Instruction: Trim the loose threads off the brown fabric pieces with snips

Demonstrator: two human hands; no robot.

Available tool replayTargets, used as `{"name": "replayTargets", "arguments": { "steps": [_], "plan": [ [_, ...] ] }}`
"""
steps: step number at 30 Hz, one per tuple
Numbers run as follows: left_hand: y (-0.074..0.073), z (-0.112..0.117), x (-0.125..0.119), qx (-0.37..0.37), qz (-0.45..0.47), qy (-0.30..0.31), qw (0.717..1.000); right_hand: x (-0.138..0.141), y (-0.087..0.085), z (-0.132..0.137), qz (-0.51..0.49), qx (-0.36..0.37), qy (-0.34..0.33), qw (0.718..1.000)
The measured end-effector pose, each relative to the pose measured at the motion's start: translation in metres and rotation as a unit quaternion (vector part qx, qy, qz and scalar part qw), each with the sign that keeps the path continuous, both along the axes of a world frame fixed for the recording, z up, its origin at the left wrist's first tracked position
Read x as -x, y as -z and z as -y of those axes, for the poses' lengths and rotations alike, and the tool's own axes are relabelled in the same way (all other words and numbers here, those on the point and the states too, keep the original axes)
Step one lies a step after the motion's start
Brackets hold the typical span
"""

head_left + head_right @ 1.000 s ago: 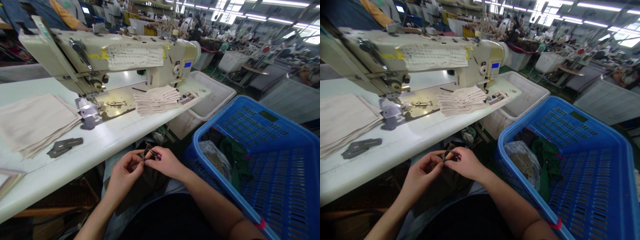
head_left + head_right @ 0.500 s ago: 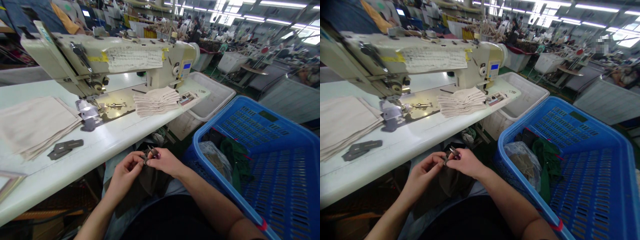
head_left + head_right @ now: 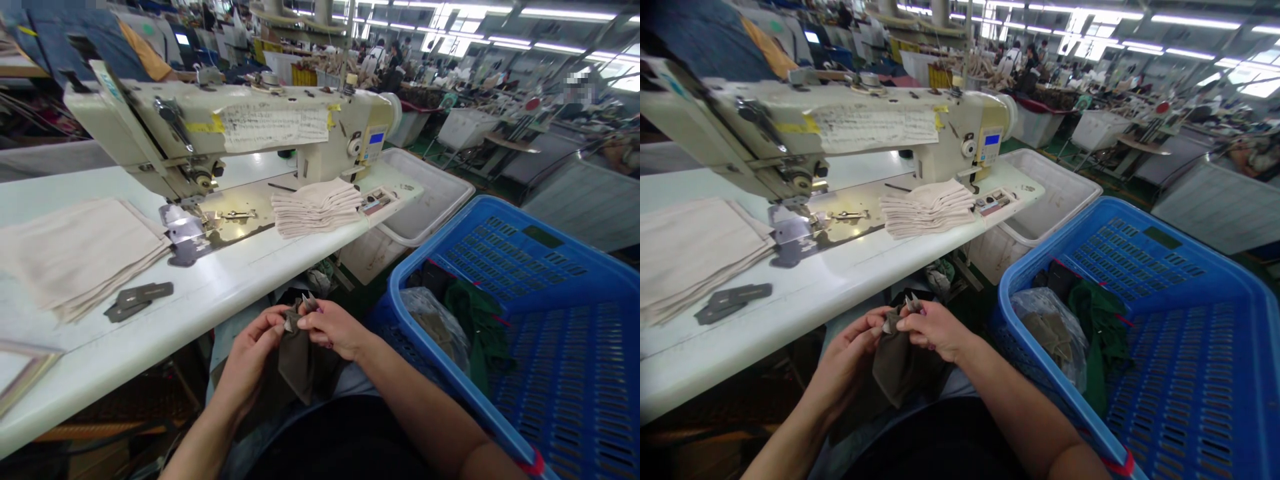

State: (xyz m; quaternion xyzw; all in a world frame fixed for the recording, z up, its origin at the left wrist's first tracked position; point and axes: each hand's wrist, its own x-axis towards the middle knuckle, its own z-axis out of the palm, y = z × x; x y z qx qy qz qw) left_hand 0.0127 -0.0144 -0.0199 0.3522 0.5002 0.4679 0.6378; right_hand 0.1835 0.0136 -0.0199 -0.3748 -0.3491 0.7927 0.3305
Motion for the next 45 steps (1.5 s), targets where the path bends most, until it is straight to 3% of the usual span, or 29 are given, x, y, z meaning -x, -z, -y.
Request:
{"name": "replayTargets", "arguments": {
  "steps": [3,7,11,14,19,21,23,25,28,30,32,36,45],
  "plan": [
    [-0.002,-0.001,0.000,-0.033,-0.045,0.002,0.998,0.002,-0.001,0.002,0.035,-0.034,0.016,0.999],
    [-0.007,-0.003,0.002,-0.144,-0.214,0.014,0.966,0.005,-0.007,0.005,0.157,-0.176,0.057,0.970],
    [-0.013,-0.004,0.003,-0.158,-0.241,0.046,0.956,0.003,-0.014,0.008,0.187,-0.238,0.065,0.951],
    [-0.018,-0.005,0.005,-0.157,-0.215,0.080,0.961,0.000,-0.017,0.011,0.127,-0.217,0.053,0.966],
    [-0.019,-0.005,0.004,-0.164,-0.165,0.065,0.970,0.003,-0.011,0.012,0.013,-0.071,0.054,0.996],
    [-0.015,-0.005,0.000,-0.148,-0.146,0.038,0.977,0.005,-0.004,0.010,0.011,-0.036,0.059,0.998],
    [-0.011,-0.006,-0.003,-0.148,-0.165,0.013,0.975,0.005,0.002,0.008,0.056,-0.056,0.080,0.994],
    [-0.009,-0.007,-0.005,-0.175,-0.228,-0.004,0.958,0.002,0.004,0.007,0.148,-0.129,0.130,0.972],
    [-0.011,-0.006,-0.007,-0.222,-0.319,-0.020,0.921,-0.005,-0.005,0.014,0.274,-0.247,0.200,0.908],
    [-0.014,-0.004,-0.008,-0.239,-0.346,-0.019,0.907,-0.010,-0.018,0.023,0.308,-0.314,0.192,0.877],
    [-0.017,-0.002,-0.010,-0.249,-0.359,-0.020,0.899,-0.014,-0.033,0.033,0.303,-0.367,0.163,0.864],
    [-0.025,0.000,-0.014,-0.261,-0.367,-0.031,0.892,-0.017,-0.048,0.042,0.278,-0.332,0.092,0.897],
    [-0.036,-0.004,-0.024,-0.210,-0.341,-0.026,0.916,-0.019,-0.039,0.018,0.220,-0.233,0.057,0.946]
  ]
}}
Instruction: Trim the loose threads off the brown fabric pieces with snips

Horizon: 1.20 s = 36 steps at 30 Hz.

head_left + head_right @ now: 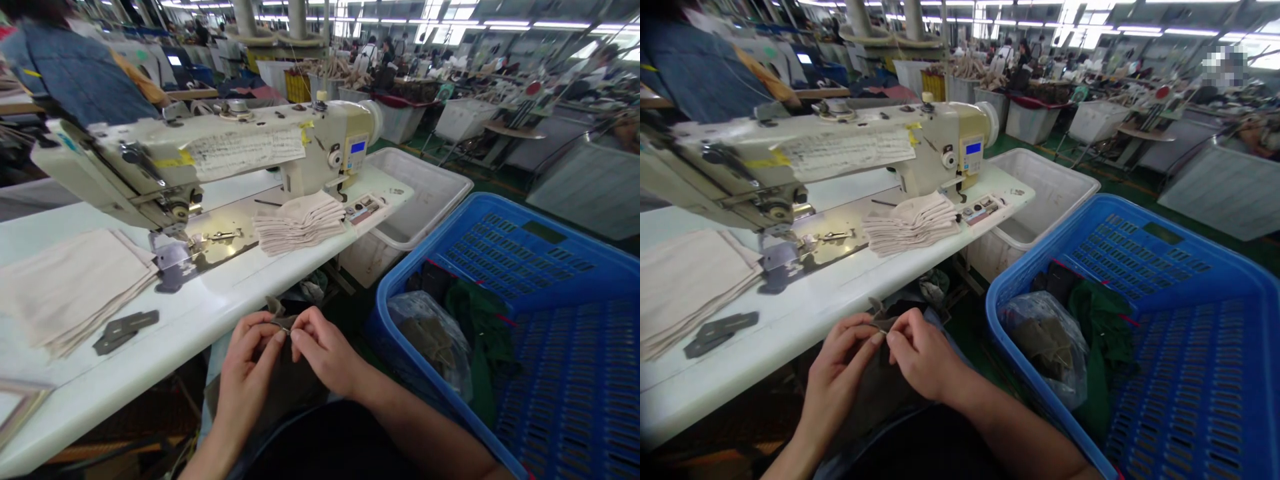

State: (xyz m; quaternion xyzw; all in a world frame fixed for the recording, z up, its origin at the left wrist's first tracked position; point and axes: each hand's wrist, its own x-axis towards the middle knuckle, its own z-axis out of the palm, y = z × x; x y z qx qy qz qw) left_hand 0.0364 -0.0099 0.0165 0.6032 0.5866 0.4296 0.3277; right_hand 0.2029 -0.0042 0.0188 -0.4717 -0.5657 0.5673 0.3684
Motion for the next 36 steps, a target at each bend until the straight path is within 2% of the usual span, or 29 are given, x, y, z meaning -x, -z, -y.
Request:
{"name": "replayTargets", "arguments": {
  "steps": [8,14,20,26,30,33,36],
  "plan": [
    [0.003,-0.014,0.001,0.021,0.002,0.011,1.000,0.001,0.003,-0.011,-0.029,0.036,0.005,0.999],
    [0.004,-0.021,0.001,0.035,-0.016,0.059,0.998,-0.002,0.016,-0.011,-0.081,0.066,0.019,0.994],
    [0.008,-0.021,-0.009,0.024,-0.026,0.101,0.994,-0.009,0.026,-0.009,-0.103,0.101,0.041,0.989],
    [0.013,-0.018,-0.016,0.033,-0.031,0.100,0.994,-0.013,0.029,-0.007,-0.093,0.117,0.073,0.986],
    [0.016,-0.017,-0.016,0.048,-0.007,0.081,0.996,-0.016,0.031,-0.007,-0.095,0.096,0.099,0.986],
    [0.017,-0.016,-0.016,0.045,-0.007,0.093,0.995,-0.019,0.030,-0.008,-0.022,0.037,0.144,0.989],
    [0.015,-0.014,-0.016,0.043,-0.014,0.108,0.993,-0.019,0.026,-0.009,0.042,-0.041,0.104,0.993]
  ]
}}
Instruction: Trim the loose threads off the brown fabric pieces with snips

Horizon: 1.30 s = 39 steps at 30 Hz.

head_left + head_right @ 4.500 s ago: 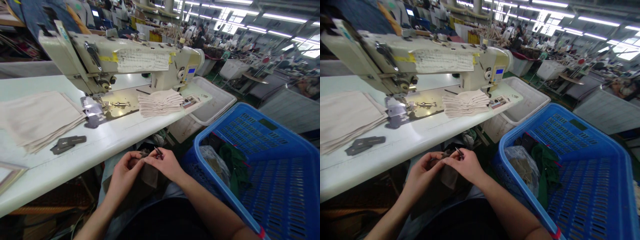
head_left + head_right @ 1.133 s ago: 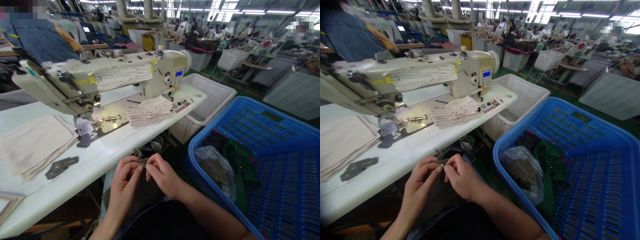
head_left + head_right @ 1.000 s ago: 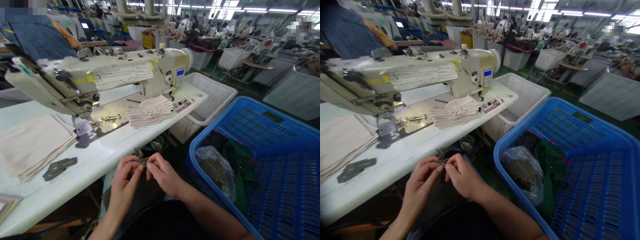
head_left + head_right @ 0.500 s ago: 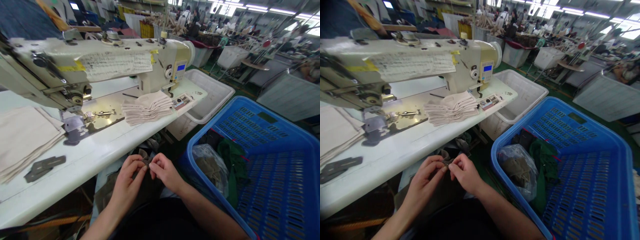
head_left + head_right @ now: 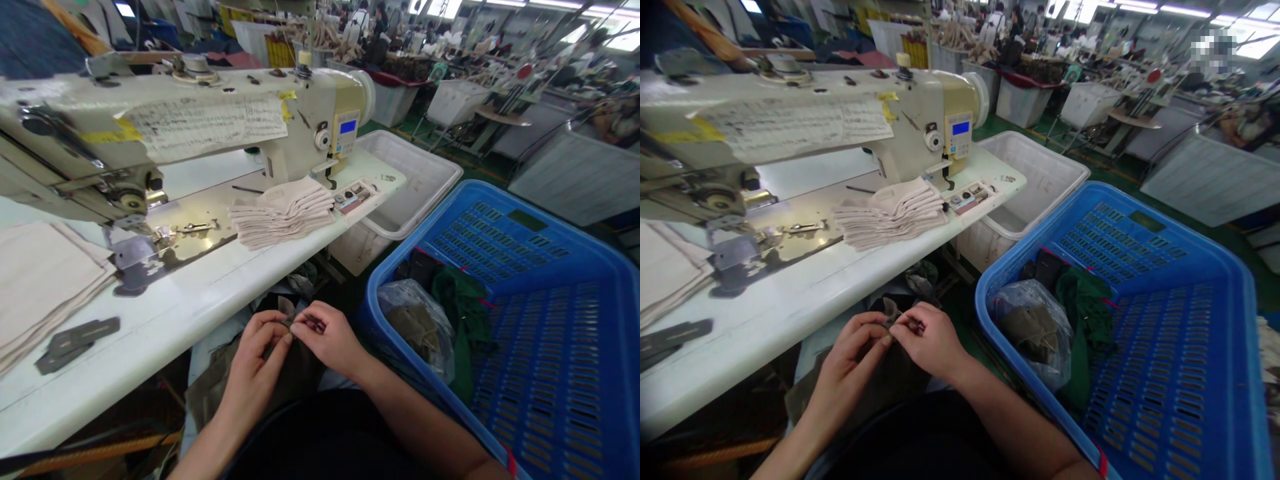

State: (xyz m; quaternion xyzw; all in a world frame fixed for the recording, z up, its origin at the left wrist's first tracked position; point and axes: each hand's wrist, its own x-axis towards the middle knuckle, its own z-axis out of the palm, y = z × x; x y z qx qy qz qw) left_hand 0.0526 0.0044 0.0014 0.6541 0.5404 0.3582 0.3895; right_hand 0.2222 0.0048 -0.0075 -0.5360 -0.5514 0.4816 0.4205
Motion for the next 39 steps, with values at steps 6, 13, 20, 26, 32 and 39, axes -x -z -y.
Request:
{"name": "replayTargets", "arguments": {
  "steps": [6,13,20,26,32,39],
  "plan": [
    [-0.004,0.000,-0.001,0.047,0.088,-0.076,0.992,0.012,-0.003,0.001,-0.050,0.012,0.045,0.998],
    [-0.008,-0.006,0.001,0.189,0.173,-0.024,0.966,0.013,-0.002,-0.005,-0.176,0.097,0.013,0.979],
    [-0.008,-0.017,0.004,0.128,0.156,0.027,0.979,0.015,-0.002,-0.009,-0.220,0.128,0.005,0.967],
    [0.006,-0.018,0.002,0.129,0.134,-0.016,0.982,0.017,0.013,-0.010,-0.126,0.104,0.038,0.986],
    [0.016,-0.021,0.008,0.034,0.039,-0.024,0.998,0.016,-0.001,0.004,-0.035,0.002,0.027,0.999],
    [0.014,-0.014,0.008,-0.029,-0.009,0.002,1.000,0.015,-0.010,0.001,0.019,0.035,-0.054,0.998]
  ]
}}
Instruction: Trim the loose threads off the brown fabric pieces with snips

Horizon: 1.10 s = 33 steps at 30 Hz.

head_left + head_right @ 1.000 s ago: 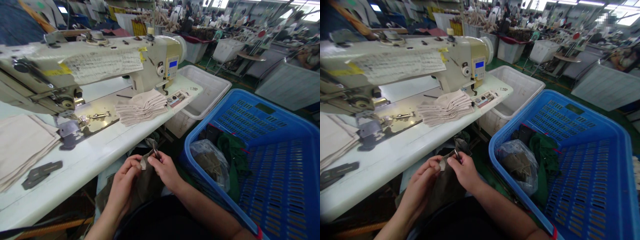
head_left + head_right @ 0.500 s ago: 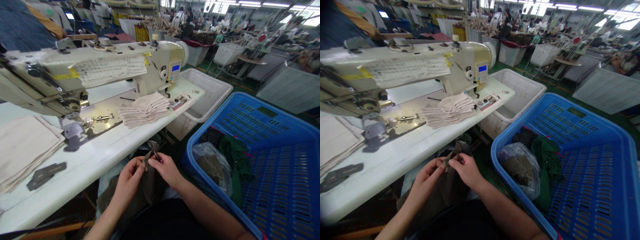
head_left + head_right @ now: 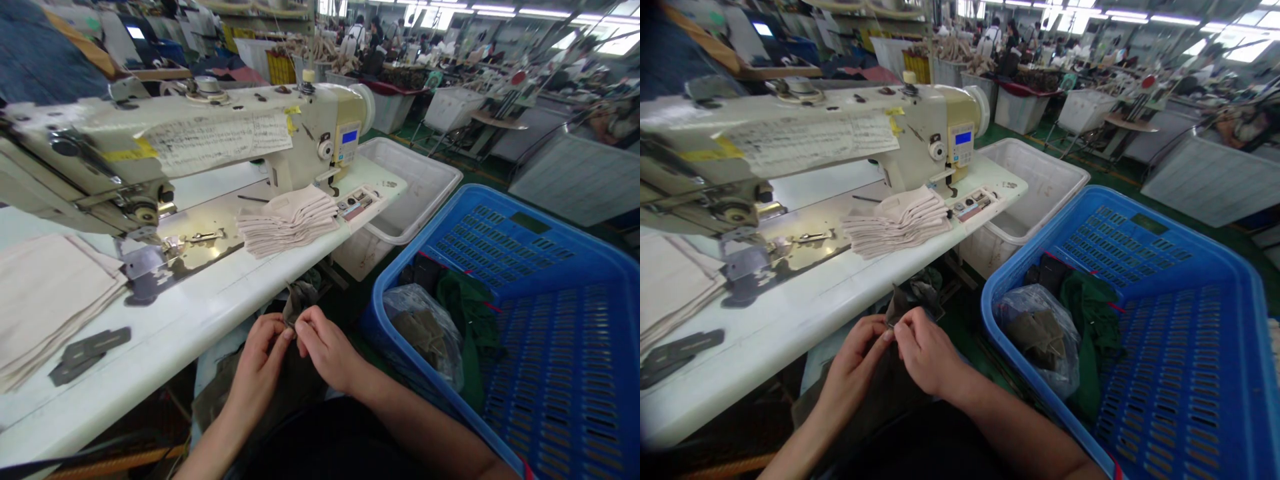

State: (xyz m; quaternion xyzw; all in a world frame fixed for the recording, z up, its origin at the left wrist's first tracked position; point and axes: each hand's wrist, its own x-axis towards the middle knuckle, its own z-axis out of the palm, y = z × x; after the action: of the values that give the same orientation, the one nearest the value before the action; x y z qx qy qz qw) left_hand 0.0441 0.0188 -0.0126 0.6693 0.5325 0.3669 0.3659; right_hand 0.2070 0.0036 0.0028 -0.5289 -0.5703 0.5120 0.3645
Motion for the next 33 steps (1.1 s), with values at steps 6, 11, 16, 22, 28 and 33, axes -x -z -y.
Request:
{"name": "replayTargets", "arguments": {
  "steps": [6,11,16,22,28,33],
  "plan": [
    [0.000,0.001,-0.001,-0.015,-0.009,0.003,1.000,-0.001,0.002,-0.004,-0.018,0.038,-0.004,0.999],
    [0.003,0.003,-0.001,-0.020,-0.014,0.011,1.000,-0.001,0.005,-0.005,-0.037,0.039,0.006,0.999],
    [-0.001,0.005,-0.003,-0.018,-0.026,0.013,0.999,-0.001,0.007,-0.004,-0.076,0.048,0.014,0.996],
    [-0.010,0.003,-0.004,-0.019,-0.041,0.047,0.998,-0.001,0.009,-0.008,-0.142,0.084,0.028,0.986],
    [-0.010,0.005,-0.005,-0.016,-0.040,0.048,0.998,-0.001,0.012,-0.010,-0.152,0.092,0.037,0.983],
    [-0.008,0.005,-0.004,-0.010,-0.033,0.034,0.999,0.003,0.015,-0.008,-0.162,0.094,0.049,0.981]
  ]
}}
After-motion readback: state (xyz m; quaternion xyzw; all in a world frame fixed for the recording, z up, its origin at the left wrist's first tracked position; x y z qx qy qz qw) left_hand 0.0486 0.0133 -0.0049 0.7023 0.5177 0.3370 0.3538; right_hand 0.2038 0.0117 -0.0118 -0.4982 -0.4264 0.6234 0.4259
